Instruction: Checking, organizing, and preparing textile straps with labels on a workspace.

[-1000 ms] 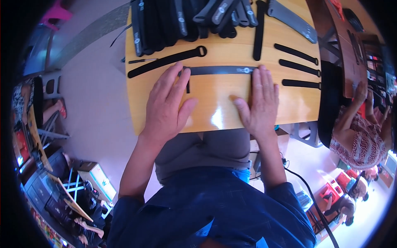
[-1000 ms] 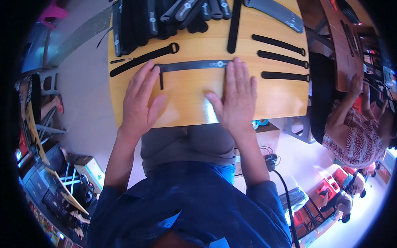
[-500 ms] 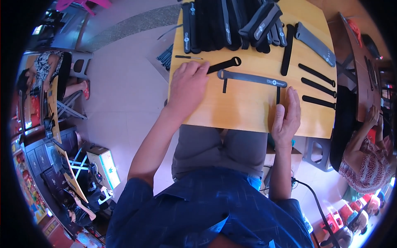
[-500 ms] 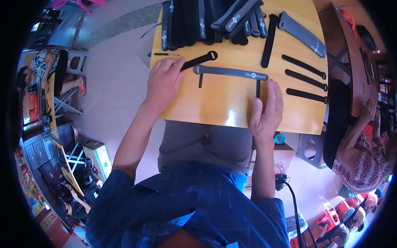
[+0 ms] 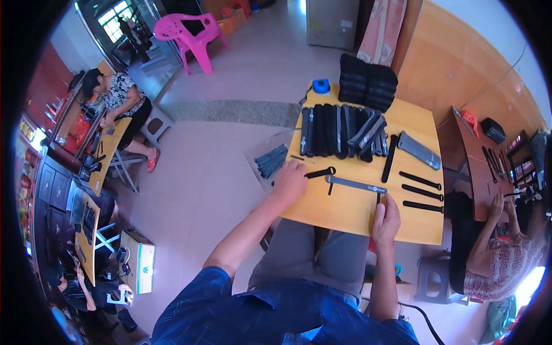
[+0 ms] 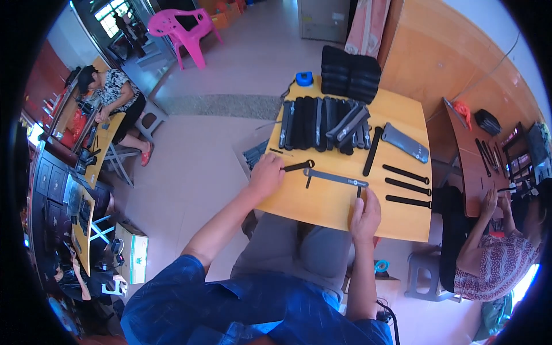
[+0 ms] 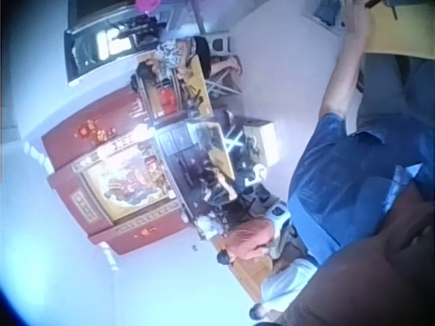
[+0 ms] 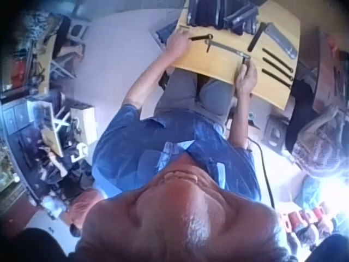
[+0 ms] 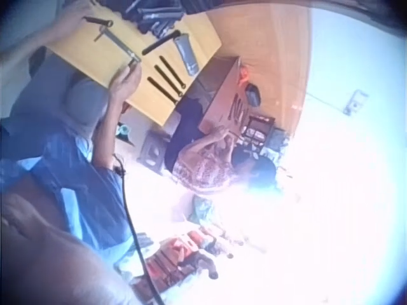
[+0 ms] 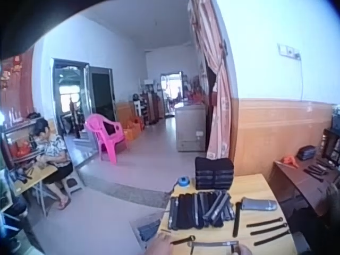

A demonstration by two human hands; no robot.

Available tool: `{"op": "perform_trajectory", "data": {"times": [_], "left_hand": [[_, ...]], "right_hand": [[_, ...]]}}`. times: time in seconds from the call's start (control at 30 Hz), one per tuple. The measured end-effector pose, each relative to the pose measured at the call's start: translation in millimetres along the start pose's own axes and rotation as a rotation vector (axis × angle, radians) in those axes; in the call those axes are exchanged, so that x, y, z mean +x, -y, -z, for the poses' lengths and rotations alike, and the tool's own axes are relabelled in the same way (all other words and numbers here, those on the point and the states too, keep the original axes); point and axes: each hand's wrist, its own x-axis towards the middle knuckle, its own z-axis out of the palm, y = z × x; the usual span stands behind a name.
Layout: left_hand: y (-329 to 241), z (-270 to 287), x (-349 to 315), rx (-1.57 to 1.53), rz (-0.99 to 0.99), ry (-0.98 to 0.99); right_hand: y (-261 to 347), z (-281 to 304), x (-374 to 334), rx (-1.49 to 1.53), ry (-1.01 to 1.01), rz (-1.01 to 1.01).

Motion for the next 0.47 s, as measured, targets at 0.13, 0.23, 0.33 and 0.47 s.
{"op": "perform_trajectory", "data": {"times": [0.13, 0.23, 0.33, 0.47], "left_hand": [[10, 10, -24, -0.031, 0.065, -0.058], [26, 8, -37, -0.056, -0.034, -0.230], [44, 10, -46, -0.213, 0.085, -0.125], [48, 19, -43, -0.452, 0.312, 0.139]], "right_hand": [[1, 0, 1, 0.007, -0.019, -0.018], [0, -2, 5, 0.044, -0.045, -0.032], [5, -3, 9, 0.069, -0.048, -0.030], [-1, -3, 9, 0.077, -0.059, -0.045]]}}
